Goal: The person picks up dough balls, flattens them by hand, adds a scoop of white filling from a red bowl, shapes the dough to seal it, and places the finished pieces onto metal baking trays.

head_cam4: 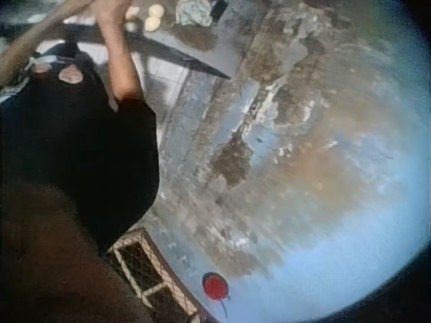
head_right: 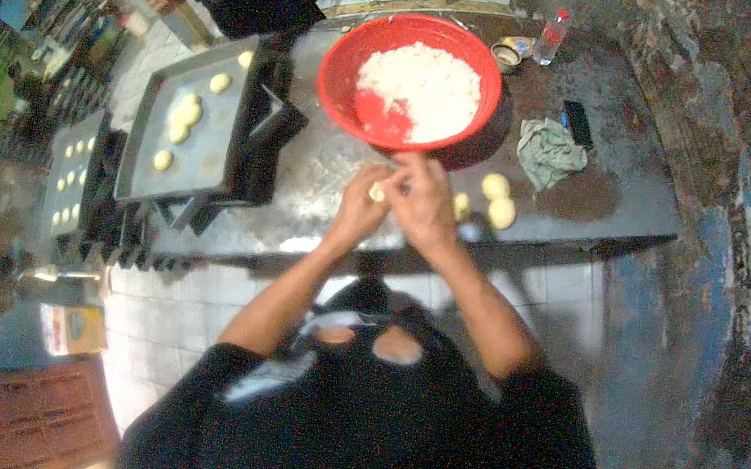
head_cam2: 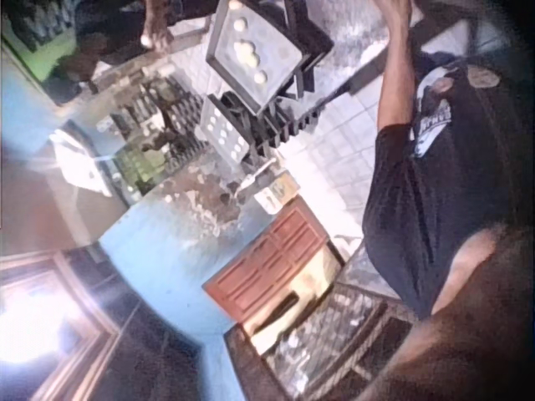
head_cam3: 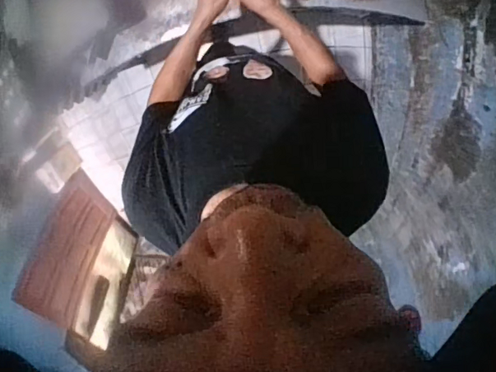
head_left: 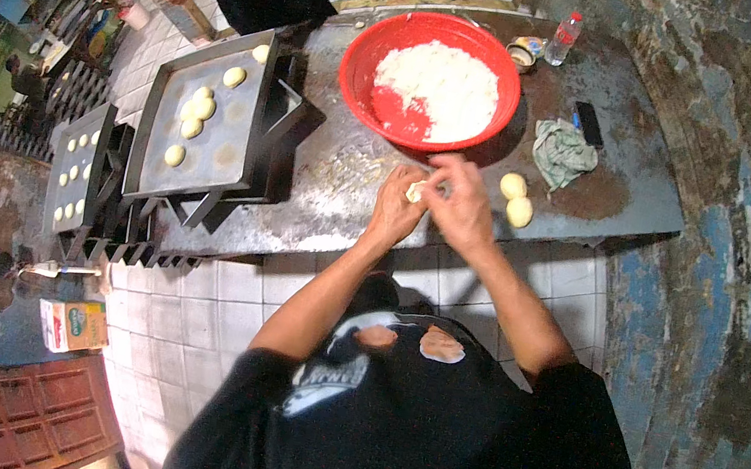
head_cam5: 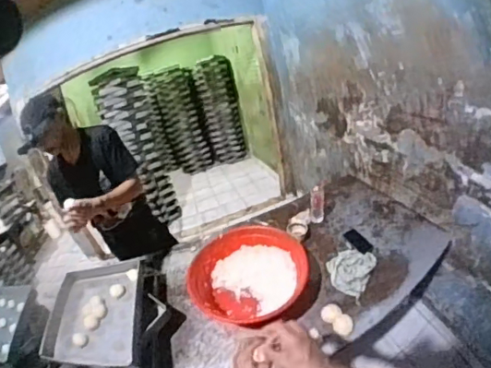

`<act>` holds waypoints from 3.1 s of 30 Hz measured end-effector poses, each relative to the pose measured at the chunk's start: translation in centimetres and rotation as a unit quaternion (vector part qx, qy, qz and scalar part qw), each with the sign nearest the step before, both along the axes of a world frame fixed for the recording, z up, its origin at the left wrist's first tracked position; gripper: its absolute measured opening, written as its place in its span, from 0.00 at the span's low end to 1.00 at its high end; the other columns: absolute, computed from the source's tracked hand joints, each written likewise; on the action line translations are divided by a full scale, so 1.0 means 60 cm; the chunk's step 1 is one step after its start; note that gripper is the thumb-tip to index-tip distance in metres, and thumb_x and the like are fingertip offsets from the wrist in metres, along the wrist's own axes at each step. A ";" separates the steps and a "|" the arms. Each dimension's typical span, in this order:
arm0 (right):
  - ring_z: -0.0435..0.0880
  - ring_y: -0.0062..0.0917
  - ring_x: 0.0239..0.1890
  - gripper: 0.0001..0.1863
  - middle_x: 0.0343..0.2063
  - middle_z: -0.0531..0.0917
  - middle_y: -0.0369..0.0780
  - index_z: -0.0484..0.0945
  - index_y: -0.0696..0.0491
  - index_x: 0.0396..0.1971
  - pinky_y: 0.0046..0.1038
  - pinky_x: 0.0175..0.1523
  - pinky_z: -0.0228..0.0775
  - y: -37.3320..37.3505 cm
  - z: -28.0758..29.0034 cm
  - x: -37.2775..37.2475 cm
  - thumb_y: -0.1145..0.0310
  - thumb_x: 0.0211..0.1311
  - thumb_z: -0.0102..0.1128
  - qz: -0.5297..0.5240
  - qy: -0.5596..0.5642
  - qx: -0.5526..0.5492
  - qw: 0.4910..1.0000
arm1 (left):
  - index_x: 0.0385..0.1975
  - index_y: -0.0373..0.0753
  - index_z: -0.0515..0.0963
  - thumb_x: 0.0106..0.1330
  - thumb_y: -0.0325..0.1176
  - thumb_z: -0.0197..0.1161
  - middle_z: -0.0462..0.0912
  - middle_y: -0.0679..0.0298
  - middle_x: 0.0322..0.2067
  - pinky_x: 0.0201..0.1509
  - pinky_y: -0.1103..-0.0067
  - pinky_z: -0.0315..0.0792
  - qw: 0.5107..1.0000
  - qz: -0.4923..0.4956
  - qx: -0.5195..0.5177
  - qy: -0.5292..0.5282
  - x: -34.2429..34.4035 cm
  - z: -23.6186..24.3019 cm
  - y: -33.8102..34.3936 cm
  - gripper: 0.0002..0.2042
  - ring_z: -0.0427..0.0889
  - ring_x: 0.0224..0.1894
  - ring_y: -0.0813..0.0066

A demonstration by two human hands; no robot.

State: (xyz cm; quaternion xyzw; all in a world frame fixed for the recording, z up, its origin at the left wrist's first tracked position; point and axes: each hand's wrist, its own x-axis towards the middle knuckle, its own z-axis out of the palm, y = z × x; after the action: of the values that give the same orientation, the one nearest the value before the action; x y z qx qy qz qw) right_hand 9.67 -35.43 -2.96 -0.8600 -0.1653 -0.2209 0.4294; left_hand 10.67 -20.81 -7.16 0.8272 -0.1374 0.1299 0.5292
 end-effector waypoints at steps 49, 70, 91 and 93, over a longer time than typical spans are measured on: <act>0.76 0.47 0.55 0.25 0.52 0.77 0.56 0.72 0.66 0.51 0.44 0.60 0.67 0.815 -0.140 0.275 0.58 0.67 0.60 0.251 0.065 -0.386 0.886 | 0.56 0.30 0.77 0.73 0.32 0.59 0.83 0.57 0.52 0.61 0.77 0.72 0.845 0.302 -0.425 0.119 -0.077 -0.029 0.820 0.16 0.81 0.53 0.71; 0.59 0.42 0.72 0.29 0.69 0.62 0.54 0.62 0.64 0.66 0.36 0.75 0.47 0.898 -0.179 0.294 0.57 0.75 0.43 0.236 0.099 -0.395 0.883 | 0.48 0.30 0.80 0.73 0.36 0.56 0.86 0.60 0.41 0.53 0.80 0.74 0.841 0.346 -0.386 0.155 -0.112 -0.054 0.979 0.15 0.83 0.44 0.76; 0.80 0.45 0.41 0.15 0.37 0.79 0.49 0.80 0.59 0.44 0.38 0.46 0.73 0.667 0.028 0.009 0.67 0.60 0.64 0.251 0.083 0.013 0.964 | 0.38 0.35 0.75 0.80 0.47 0.47 0.77 0.67 0.30 0.37 0.79 0.70 0.776 0.285 -0.519 0.218 -0.093 0.061 0.590 0.20 0.74 0.32 0.80; 0.81 0.44 0.39 0.16 0.35 0.81 0.48 0.80 0.60 0.45 0.36 0.46 0.73 0.571 0.002 -0.021 0.67 0.61 0.64 0.235 0.177 -0.015 0.955 | 0.33 0.37 0.74 0.79 0.48 0.48 0.75 0.68 0.26 0.35 0.78 0.70 0.884 0.258 -0.339 0.191 -0.097 0.027 0.517 0.20 0.73 0.30 0.81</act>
State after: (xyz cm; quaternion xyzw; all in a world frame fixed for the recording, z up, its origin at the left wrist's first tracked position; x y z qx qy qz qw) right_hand 8.42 -1.18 -2.82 -0.8282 -0.2874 0.0451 0.4790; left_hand 4.83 10.19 -5.56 0.6123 0.2372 0.1403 0.7410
